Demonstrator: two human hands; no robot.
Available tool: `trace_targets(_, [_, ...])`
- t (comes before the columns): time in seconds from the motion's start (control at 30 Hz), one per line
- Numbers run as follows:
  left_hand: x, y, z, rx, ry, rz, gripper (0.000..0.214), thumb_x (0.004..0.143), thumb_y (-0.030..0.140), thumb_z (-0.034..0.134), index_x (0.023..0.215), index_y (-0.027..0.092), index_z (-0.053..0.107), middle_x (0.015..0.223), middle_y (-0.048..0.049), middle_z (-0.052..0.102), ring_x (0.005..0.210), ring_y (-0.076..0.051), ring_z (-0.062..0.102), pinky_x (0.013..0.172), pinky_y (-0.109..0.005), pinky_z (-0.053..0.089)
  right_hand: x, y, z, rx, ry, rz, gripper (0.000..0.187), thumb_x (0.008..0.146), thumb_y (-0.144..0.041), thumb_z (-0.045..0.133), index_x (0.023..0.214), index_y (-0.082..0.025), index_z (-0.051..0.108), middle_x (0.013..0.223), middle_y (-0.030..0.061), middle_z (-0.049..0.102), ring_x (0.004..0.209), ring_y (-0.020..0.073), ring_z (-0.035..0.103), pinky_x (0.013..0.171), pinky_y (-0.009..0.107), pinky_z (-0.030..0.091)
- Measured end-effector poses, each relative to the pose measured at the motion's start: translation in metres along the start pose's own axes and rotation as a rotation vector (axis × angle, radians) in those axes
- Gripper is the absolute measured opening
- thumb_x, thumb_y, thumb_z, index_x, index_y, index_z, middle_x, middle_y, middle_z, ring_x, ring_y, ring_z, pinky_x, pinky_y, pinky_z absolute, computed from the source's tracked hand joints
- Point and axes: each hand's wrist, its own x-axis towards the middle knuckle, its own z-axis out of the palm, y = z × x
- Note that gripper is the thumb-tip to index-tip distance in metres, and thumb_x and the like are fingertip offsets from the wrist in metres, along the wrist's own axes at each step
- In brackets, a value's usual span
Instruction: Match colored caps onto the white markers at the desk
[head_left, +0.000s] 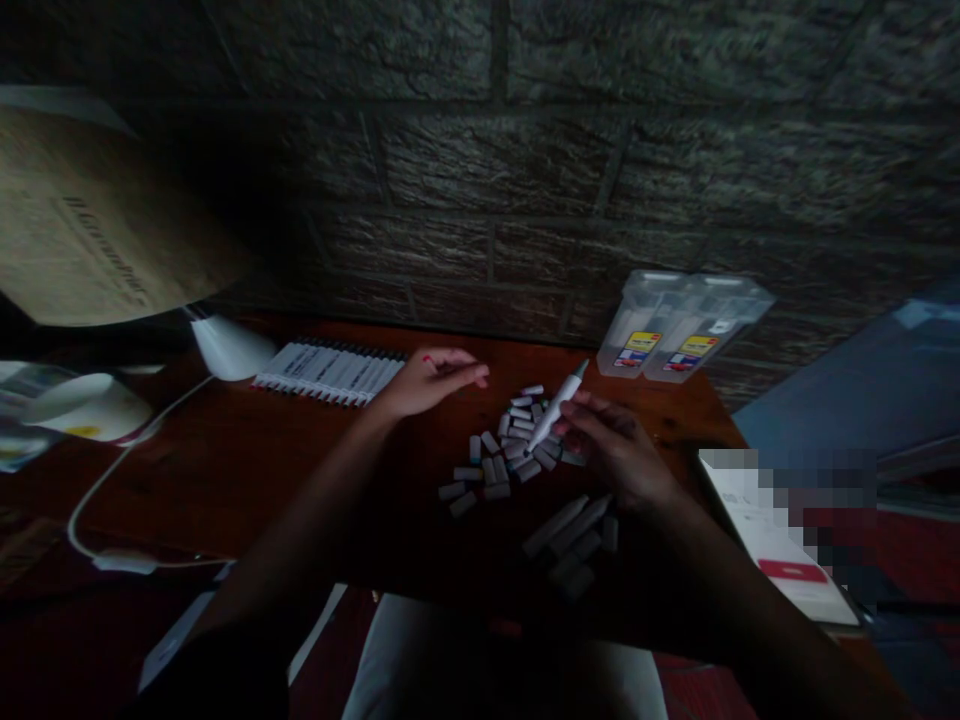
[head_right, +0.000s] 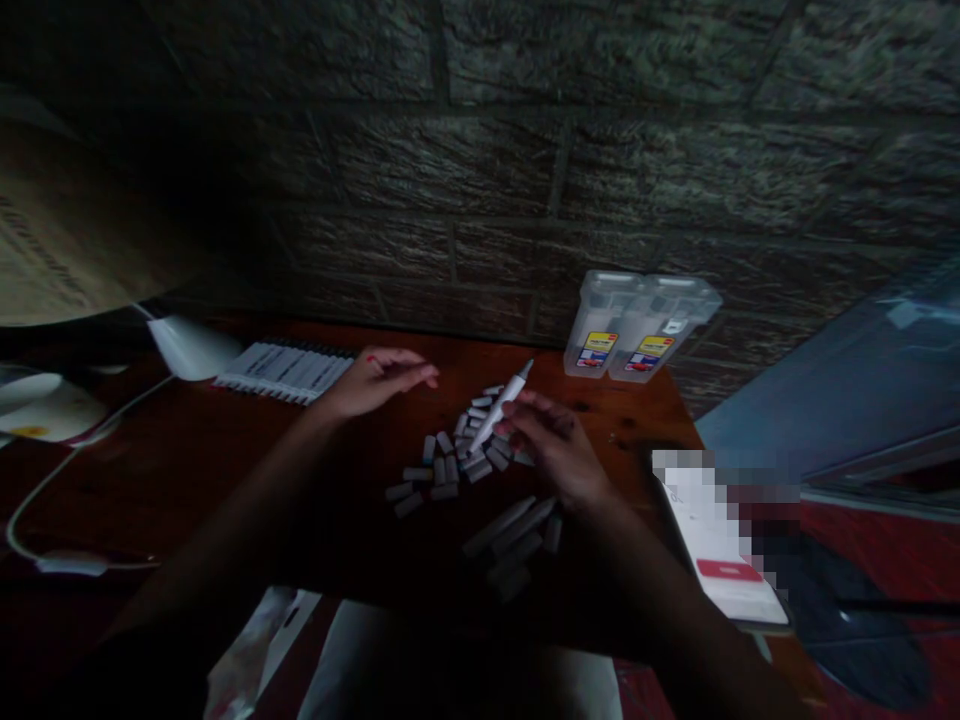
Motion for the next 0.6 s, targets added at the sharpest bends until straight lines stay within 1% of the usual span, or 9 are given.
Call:
trace_targets(0.1, [-0.006,0.015,0.012,-0.132,-0.165,-0.009,0.036,0.088,0.044,0.062,0.108,0.018,0.075,0.103,-0.0103,0.076,0.074,-0.015,0.066,0.071,-0.029,0.055,0.0,0.004,0.007,-0.023,-0.065,-0.004,0.035,0.067,-0.043,0.085,0.092,-0.022,0.073,0.091,0.0032,0.074,0.079,0.0158,0.069,0.06,0.023,0.049])
trace_targets(0.23, [-0.01,0.017,0.024,-0.218,-0.301,-0.034,0.031,0.084,0.037,0.07,0.108,0.019,0.076,0.091,-0.0076,0.077,0.069,-0.015,0.068,0.066,-0.029,0.055,-0.001,0.01,0.015,-0.064,-0.151,-0.006,0.03,0.073,-0.043,0.081,0.094,-0.023,0.074,0.097,0.0032,0.076,0.085,0.017,0.07,0.069,0.025,0.053])
trace_targets(0.3, [-0.01,0.016,0.028,-0.254,-0.331,-0.062,0.03,0.081,0.034,0.074,0.106,0.019,0.076,0.092,-0.0067,0.077,0.074,-0.016,0.07,0.067,-0.028,0.055,-0.002,0.012,0.017,-0.089,-0.183,-0.012,0.029,0.075,-0.043,0.08,0.094,-0.023,0.075,0.096,0.0029,0.076,0.086,0.0174,0.071,0.072,0.027,0.054])
trace_targets(0.37, [-0.01,0.016,0.029,-0.288,-0.347,-0.064,0.032,0.078,0.032,0.077,0.107,0.02,0.076,0.099,-0.0072,0.077,0.081,-0.017,0.071,0.071,-0.029,0.056,-0.002,0.012,0.018,-0.114,-0.23,-0.022,0.03,0.075,-0.045,0.079,0.097,-0.024,0.075,0.095,0.0026,0.076,0.086,0.0176,0.071,0.076,0.03,0.056])
trace_targets(0.43, [-0.011,0.015,0.027,-0.326,-0.384,-0.03,0.036,0.075,0.031,0.079,0.109,0.019,0.075,0.104,-0.0081,0.076,0.087,-0.018,0.071,0.075,-0.029,0.057,-0.003,0.011,0.019,-0.134,-0.283,-0.025,0.032,0.077,-0.046,0.078,0.1,-0.025,0.075,0.095,0.0022,0.076,0.086,0.018,0.072,0.078,0.033,0.058])
trace_targets(0.53, [-0.012,0.012,0.021,-0.371,-0.447,0.058,0.04,0.073,0.032,0.081,0.109,0.017,0.074,0.101,-0.0089,0.076,0.087,-0.017,0.071,0.078,-0.029,0.056,-0.004,0.01,0.019,-0.163,-0.35,-0.003,0.034,0.079,-0.048,0.075,0.104,-0.026,0.075,0.101,0.0027,0.076,0.089,0.0192,0.072,0.08,0.035,0.059])
trace_targets(0.6, [-0.012,0.009,0.016,-0.36,-0.441,0.091,0.038,0.074,0.033,0.08,0.107,0.017,0.075,0.098,-0.0086,0.077,0.085,-0.016,0.07,0.077,-0.027,0.056,-0.005,0.01,0.019,-0.189,-0.376,0.022,0.037,0.08,-0.049,0.074,0.109,-0.027,0.074,0.108,0.0036,0.075,0.093,0.021,0.072,0.079,0.036,0.06])
